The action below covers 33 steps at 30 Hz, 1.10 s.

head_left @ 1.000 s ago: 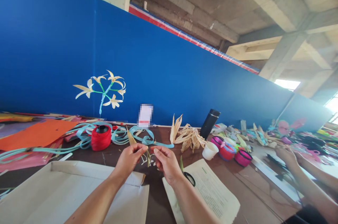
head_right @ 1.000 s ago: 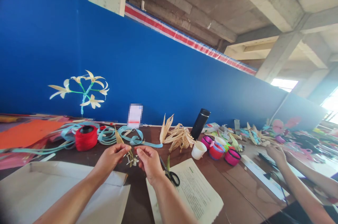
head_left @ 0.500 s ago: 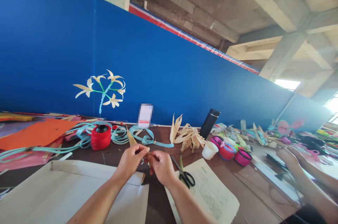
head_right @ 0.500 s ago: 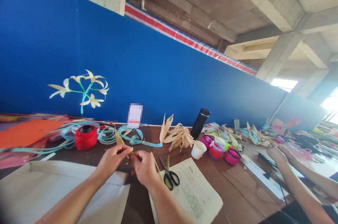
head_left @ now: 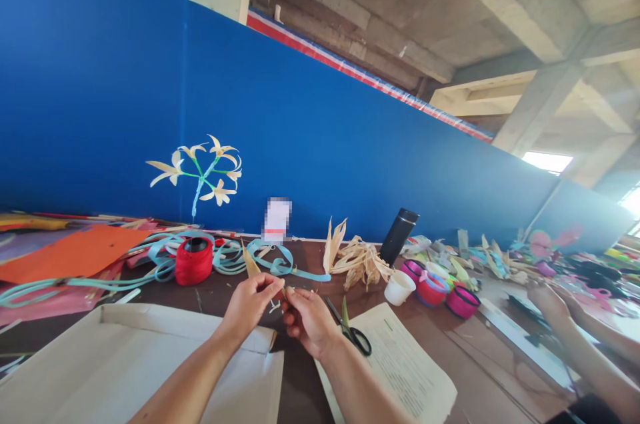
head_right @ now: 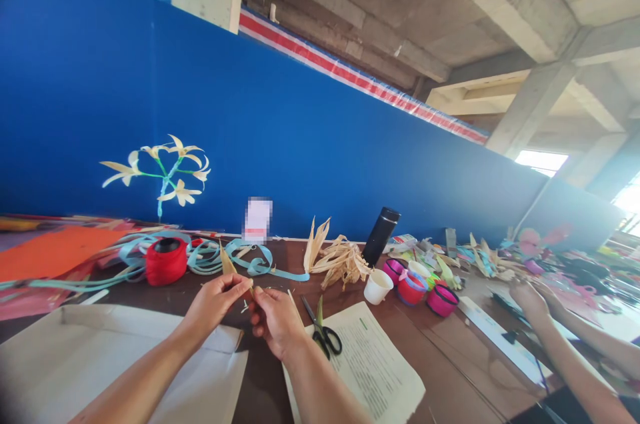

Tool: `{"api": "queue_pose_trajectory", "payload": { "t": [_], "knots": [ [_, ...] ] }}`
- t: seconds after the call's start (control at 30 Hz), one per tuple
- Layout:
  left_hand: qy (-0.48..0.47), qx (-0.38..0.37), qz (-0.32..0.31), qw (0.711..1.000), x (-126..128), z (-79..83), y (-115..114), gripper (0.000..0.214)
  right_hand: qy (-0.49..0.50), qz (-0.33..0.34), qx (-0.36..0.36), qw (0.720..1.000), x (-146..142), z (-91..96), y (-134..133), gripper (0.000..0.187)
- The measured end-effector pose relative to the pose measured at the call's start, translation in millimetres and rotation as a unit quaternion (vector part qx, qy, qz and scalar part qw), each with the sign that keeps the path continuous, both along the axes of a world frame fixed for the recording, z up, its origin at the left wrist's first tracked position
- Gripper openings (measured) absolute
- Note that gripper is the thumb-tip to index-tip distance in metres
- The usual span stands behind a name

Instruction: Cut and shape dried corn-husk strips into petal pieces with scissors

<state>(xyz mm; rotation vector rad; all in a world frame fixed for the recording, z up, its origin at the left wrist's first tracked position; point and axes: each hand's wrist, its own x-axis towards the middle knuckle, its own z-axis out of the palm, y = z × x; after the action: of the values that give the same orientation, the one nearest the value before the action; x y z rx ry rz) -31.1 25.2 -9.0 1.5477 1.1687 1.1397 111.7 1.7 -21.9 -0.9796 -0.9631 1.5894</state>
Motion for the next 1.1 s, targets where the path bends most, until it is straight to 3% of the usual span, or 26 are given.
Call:
{"api": "queue_pose_trajectory", "payload": {
  "t": [0.17,0.53,0.73,1.1],
  "knots": [
    [-0.006,0.012,0.007,1.000,0.4,-1.9,-0.1,0.034,0.016,0.003,-0.028,0.999,1.0,-1.5,1.5,0.027],
    [0.005,0.000,0.028,1.000,-0.2,0.3,0.0,0.034,-0.034,-0.008,0.041,0.999,-2.0,-1.3,-0.4,0.031],
    [-0.011,0.014,0.037,0.999,1.4,-2.6,1.5,0.035,-0.109,-0.020,0.081,0.991,-2.7,-3.2,-1.0,0.031],
    [0.016,0.018,0.046,0.999,0.4,1.4,0.3,0.033,-0.143,-0.036,0.088,0.985,-2.7,-5.3,0.9,0.028]
  ]
}}
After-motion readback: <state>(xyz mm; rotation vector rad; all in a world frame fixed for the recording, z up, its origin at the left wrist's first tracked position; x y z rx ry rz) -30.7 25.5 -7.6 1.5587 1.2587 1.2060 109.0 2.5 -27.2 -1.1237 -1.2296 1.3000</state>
